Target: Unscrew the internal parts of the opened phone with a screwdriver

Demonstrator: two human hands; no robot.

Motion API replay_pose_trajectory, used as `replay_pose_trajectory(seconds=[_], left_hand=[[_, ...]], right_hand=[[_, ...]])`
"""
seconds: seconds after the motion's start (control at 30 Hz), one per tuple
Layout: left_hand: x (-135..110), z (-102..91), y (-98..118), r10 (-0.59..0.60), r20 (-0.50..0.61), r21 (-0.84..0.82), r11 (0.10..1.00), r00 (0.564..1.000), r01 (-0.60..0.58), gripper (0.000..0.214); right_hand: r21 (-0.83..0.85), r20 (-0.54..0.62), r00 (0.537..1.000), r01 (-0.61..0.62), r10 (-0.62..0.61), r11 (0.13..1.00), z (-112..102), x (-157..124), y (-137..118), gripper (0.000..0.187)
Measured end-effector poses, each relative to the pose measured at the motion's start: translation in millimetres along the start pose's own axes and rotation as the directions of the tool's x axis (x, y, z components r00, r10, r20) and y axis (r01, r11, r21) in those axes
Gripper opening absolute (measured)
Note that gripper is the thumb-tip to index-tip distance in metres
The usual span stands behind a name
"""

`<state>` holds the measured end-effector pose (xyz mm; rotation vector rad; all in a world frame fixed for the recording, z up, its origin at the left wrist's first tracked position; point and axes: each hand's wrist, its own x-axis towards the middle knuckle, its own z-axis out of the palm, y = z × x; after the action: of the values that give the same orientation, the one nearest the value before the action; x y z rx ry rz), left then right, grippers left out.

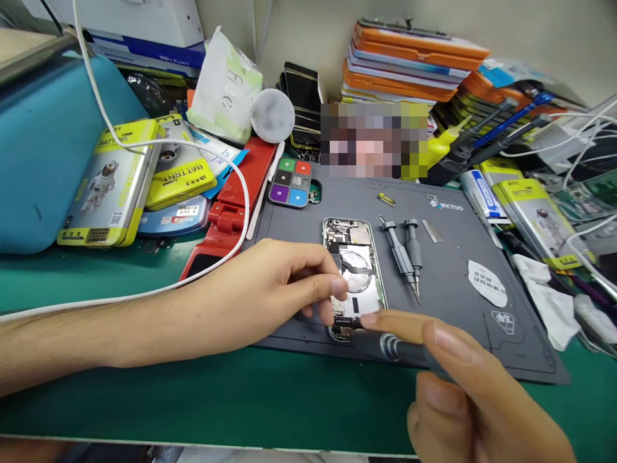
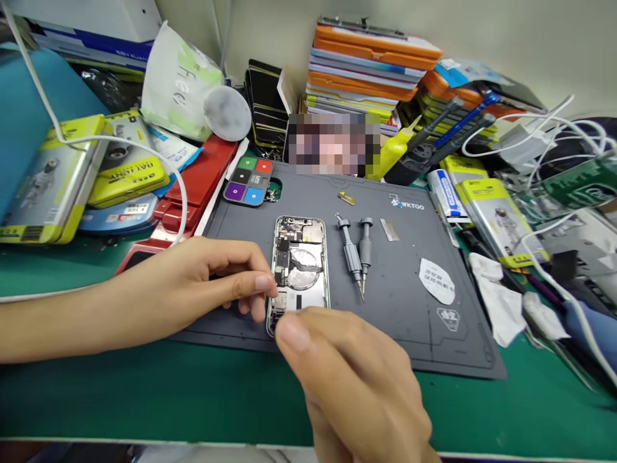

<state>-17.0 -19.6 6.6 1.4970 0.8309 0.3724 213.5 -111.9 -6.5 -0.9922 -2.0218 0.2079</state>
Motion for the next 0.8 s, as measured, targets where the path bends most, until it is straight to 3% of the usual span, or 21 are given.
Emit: replay_pose_trajectory(seconds=[0.17, 0.33, 0.5, 0.7, 0.8], left_hand=[[-0.3, 1.1, -2.5, -0.024, 0.011, -0.039, 0.999, 1.000, 0.024, 0.031], [0.2, 0.8, -2.9, -0.040, 0.018, 0.081, 0.996, 0.999, 0.038, 0.039], [-2.8, 0.5, 0.5, -0.045, 0.045, 0.159, 0.987, 0.998, 0.038, 0.042], [-3.0, 1.5, 1.1, -0.080, 0.052, 0.191, 0.979, 0.995, 0.068, 0.048], [-2.8, 2.2, 1.6, -0.078, 0.049, 0.199, 0.978, 0.996, 0.067, 0.048]], right_hand=[[-0.038, -0.067, 0.994, 0.079, -0.081, 0.996, 0.4, -10.3, -5.1, 0.056], [-0.022, -0.111, 0.992, 0.062, -0.064, 0.998, 0.1, -9.0, -3.7, 0.046], [-0.019, -0.122, 0.985, 0.118, -0.120, 0.993, 0.8, -6.4, -0.1, 0.049], [-0.014, -0.161, 0.979, 0.125, -0.126, 0.992, 2.0, -5.1, -3.1, 0.044], [0.002, -0.149, 0.983, 0.111, -0.109, 0.994, 1.7, -4.4, -3.3, 0.051]])
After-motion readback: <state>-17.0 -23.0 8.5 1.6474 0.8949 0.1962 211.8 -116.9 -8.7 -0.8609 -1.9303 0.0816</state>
